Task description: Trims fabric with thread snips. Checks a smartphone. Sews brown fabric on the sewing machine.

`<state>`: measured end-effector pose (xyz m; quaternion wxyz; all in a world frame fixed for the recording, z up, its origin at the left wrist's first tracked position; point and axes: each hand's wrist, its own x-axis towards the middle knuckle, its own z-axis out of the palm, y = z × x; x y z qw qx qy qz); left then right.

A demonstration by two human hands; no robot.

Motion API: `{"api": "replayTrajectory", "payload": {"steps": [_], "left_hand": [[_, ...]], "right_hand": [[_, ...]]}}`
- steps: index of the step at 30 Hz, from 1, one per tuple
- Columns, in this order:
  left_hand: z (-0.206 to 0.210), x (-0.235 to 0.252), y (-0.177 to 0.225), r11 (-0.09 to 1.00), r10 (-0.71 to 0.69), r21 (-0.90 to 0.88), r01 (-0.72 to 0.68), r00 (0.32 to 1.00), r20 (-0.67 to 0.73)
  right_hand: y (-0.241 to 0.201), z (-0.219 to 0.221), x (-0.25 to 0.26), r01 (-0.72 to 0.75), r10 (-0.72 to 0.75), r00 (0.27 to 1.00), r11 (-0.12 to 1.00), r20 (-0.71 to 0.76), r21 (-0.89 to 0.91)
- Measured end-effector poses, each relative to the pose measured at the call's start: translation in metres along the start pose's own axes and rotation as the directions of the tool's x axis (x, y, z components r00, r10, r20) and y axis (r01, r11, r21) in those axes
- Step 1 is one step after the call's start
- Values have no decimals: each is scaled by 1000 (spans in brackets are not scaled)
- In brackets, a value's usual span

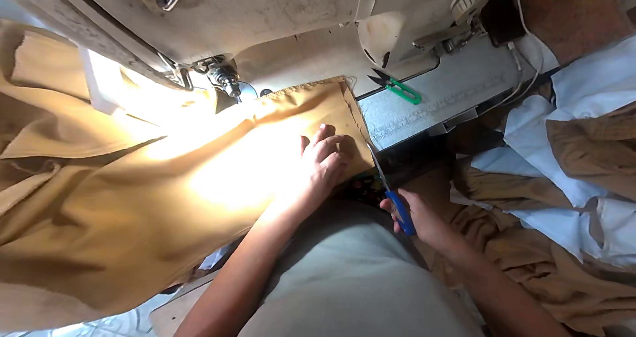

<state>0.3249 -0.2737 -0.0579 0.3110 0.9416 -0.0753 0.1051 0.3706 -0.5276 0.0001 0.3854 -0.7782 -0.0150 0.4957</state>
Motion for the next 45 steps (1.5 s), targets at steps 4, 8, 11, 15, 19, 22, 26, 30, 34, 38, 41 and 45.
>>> {"api": "replayTrajectory", "payload": {"steps": [4,8,11,15,19,22,26,30,34,38,41,45], "left_hand": [[-1,-4,0,1000,21,-7,-21,1000,22],[0,-9,5,1000,16,-17,-15,999,44],[0,-12,5,1000,8,-28,-7,998,56],[1,-12,4,1000,9,-26,-7,998,64],[0,-11,5,1000,5,-21,-4,997,72],[-1,-12,5,1000,3,-26,-1,997,71],[-1,-14,7,999,6,-37,-4,997,79],[0,-18,6,999,30,-37,-27,996,80],[2,-22,7,998,32,-55,-27,995,91],[2,-23,7,998,29,-56,-24,995,95],[1,-22,8,998,25,-55,-19,993,112],[1,-23,9,998,32,-51,-27,993,110]], "right_hand": [[-8,-7,4,9,-3,997,997,81,-81],[-8,-6,18,94,-83,994,976,66,-195],[-9,-2,19,78,-73,997,969,32,-233],[-6,1,15,71,-69,997,964,17,-255],[-5,4,12,65,-72,997,971,-21,-230],[-5,8,9,12,-14,999,997,-38,-73],[-4,6,4,-10,9,1000,999,14,32],[-8,1,10,68,-60,996,989,66,-128],[-10,3,21,107,-102,994,974,35,-202],[-6,8,20,87,-93,995,974,-21,-208],[-7,13,14,42,-48,998,994,-51,-97],[-7,14,10,-1,1,1000,999,-8,50]]}}
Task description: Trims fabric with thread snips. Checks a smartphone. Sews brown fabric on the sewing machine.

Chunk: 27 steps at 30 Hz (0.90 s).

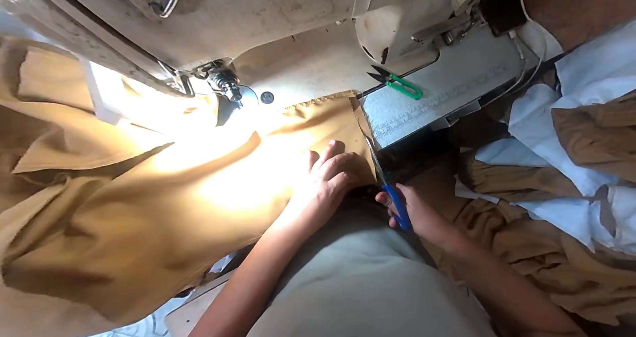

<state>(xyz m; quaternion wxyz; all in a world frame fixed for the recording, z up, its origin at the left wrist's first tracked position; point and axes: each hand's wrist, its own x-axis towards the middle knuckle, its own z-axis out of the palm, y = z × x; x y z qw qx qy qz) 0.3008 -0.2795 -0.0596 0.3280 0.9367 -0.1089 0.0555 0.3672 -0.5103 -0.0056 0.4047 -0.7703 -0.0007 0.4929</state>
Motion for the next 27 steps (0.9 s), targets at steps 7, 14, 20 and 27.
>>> {"api": "replayTrajectory", "payload": {"steps": [7,14,20,27], "left_hand": [[2,-7,3,999,16,-42,-15,1000,21],[2,-9,4,999,3,-46,-2,1000,23],[1,-9,3,999,16,-30,-15,999,31],[2,-13,4,997,35,-69,-33,999,28]], "right_hand": [[-10,-7,16,105,-95,994,967,53,-233],[-1,1,15,95,-102,994,974,-27,-208],[0,4,10,54,-54,997,999,-47,-5],[-7,-2,17,102,-95,994,980,48,-173]]}}
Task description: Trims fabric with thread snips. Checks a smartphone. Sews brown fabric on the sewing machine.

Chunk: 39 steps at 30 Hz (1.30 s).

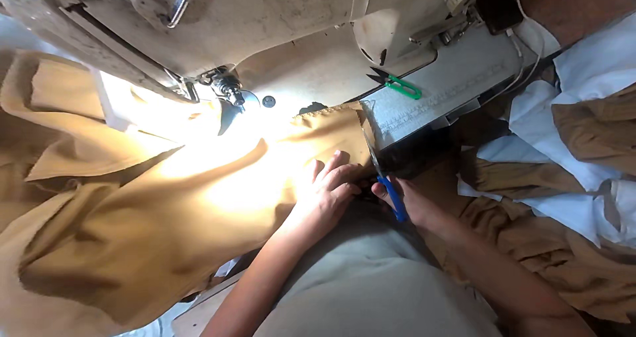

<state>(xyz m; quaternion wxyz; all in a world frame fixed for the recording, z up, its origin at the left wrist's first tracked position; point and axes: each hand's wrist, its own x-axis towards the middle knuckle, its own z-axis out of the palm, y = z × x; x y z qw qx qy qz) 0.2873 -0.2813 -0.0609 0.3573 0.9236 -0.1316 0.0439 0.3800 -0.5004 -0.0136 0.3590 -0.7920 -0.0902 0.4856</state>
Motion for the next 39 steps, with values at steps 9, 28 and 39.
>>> {"api": "replayTrajectory", "payload": {"steps": [9,28,39], "left_hand": [[-2,-3,1,1000,3,-13,-3,1000,15],[-4,-6,2,999,31,-28,-30,999,24],[-4,-14,6,997,49,-64,-47,998,31]], "right_hand": [[-3,11,7,10,5,995,989,-101,145],[-10,14,4,-22,60,994,934,-94,358],[-23,2,9,-134,123,991,943,54,306]]}}
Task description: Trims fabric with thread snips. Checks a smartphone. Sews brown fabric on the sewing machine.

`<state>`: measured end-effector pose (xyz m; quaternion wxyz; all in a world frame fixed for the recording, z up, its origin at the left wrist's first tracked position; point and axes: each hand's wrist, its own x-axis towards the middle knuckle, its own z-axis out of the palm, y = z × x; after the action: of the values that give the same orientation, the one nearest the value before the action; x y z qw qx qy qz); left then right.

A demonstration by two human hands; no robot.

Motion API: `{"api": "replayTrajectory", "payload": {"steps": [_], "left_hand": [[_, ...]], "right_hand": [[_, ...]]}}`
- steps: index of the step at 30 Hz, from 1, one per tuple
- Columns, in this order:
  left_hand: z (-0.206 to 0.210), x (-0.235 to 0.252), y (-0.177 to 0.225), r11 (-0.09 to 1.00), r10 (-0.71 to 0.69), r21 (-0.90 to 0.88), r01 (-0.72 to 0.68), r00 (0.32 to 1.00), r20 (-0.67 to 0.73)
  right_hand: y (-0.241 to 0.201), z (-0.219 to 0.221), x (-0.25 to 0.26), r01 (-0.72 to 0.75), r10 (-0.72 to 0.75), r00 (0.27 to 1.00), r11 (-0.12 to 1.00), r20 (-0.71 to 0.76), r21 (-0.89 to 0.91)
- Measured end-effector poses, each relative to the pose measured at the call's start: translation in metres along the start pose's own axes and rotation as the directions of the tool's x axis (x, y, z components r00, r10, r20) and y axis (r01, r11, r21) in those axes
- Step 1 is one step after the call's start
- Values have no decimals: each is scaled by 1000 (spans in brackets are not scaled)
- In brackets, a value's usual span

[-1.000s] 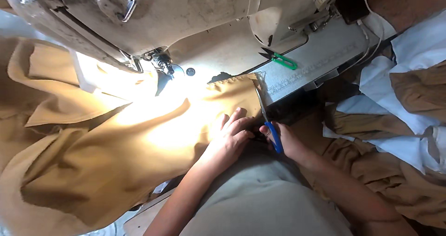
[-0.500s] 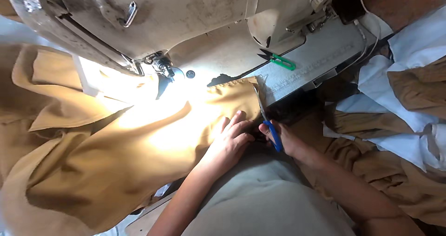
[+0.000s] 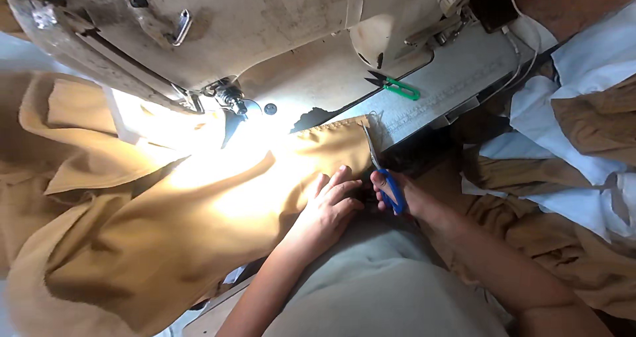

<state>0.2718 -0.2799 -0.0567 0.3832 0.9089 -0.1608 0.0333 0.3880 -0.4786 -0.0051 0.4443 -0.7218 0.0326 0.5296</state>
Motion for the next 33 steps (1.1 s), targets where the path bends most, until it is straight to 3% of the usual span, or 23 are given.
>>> {"api": "replayTrajectory", "payload": {"steps": [9,14,17,22,27,30,33], "left_hand": [[-1,-1,0,1000,1,12,-1,1000,6],[-1,-3,2,1000,6,12,-6,1000,1],[-2,-5,3,1000,11,15,-11,1000,14],[-3,-7,3,1000,17,6,-18,999,27],[-3,-6,3,1000,6,3,-6,1000,31],[-2,-5,1,1000,10,-4,-10,1000,-12],[-4,-5,-3,1000,-12,-15,11,997,-82]], "right_hand": [[12,4,2,92,-80,994,976,-71,195],[3,-4,4,13,-13,1000,1000,22,-10],[-2,-5,7,4,-4,1000,1000,18,-27],[-1,0,11,32,-31,999,999,-39,29],[2,5,9,101,-84,993,973,-87,207],[17,9,18,216,-162,975,855,-153,471],[35,18,17,415,-218,909,563,-355,715]]}}
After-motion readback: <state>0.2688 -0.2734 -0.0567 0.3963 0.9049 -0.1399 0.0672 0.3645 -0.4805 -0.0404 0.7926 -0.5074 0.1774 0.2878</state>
